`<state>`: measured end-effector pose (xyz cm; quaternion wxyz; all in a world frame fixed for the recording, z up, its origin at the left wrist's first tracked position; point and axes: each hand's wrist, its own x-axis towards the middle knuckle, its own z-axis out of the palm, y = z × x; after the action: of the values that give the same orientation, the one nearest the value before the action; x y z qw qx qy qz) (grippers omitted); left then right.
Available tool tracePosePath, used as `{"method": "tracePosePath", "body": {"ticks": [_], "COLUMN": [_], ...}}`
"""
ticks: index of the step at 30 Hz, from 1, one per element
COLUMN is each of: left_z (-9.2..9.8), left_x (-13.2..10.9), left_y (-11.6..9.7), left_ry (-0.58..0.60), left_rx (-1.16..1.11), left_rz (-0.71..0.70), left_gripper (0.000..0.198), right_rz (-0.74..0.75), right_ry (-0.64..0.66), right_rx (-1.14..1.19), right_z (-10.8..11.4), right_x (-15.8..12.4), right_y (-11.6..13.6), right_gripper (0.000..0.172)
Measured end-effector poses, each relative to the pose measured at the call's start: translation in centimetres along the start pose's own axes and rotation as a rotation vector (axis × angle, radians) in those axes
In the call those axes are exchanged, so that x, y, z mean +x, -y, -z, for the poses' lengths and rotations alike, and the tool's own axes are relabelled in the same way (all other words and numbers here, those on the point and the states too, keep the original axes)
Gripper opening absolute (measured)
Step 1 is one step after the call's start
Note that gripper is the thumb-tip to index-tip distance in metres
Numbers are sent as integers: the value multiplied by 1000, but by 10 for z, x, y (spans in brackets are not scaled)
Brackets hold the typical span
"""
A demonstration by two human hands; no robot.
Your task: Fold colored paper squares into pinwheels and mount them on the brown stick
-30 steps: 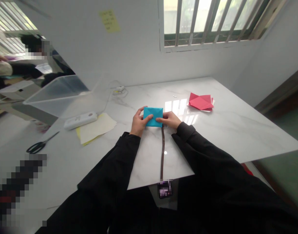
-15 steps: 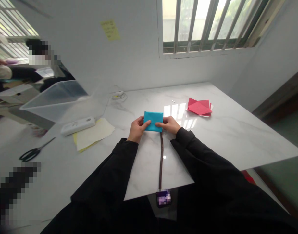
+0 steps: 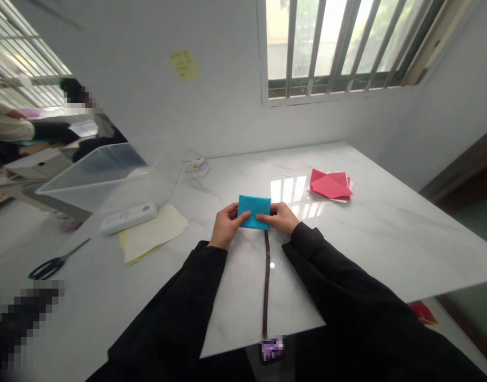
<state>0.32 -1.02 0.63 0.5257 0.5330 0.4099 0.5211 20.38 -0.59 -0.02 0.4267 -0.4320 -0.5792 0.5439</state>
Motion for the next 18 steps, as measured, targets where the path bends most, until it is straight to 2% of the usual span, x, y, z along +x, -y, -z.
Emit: {"method": "tracePosePath", "body": {"ticks": [8, 18], "left_z": [2, 5], "left_x": [-2, -4], "left_y": [-5, -7], "left_ry": [17, 58], "left_rx": [-3, -2], "left_rz": [46, 98], "left_gripper": [50, 51], "right_rz": [-30, -46], "right_ry": [14, 29], "right_rx": [43, -22], "right_z": [-2, -3], "right_x": [1, 0], "right_y": [1, -3], "right_gripper": [45, 46]}}
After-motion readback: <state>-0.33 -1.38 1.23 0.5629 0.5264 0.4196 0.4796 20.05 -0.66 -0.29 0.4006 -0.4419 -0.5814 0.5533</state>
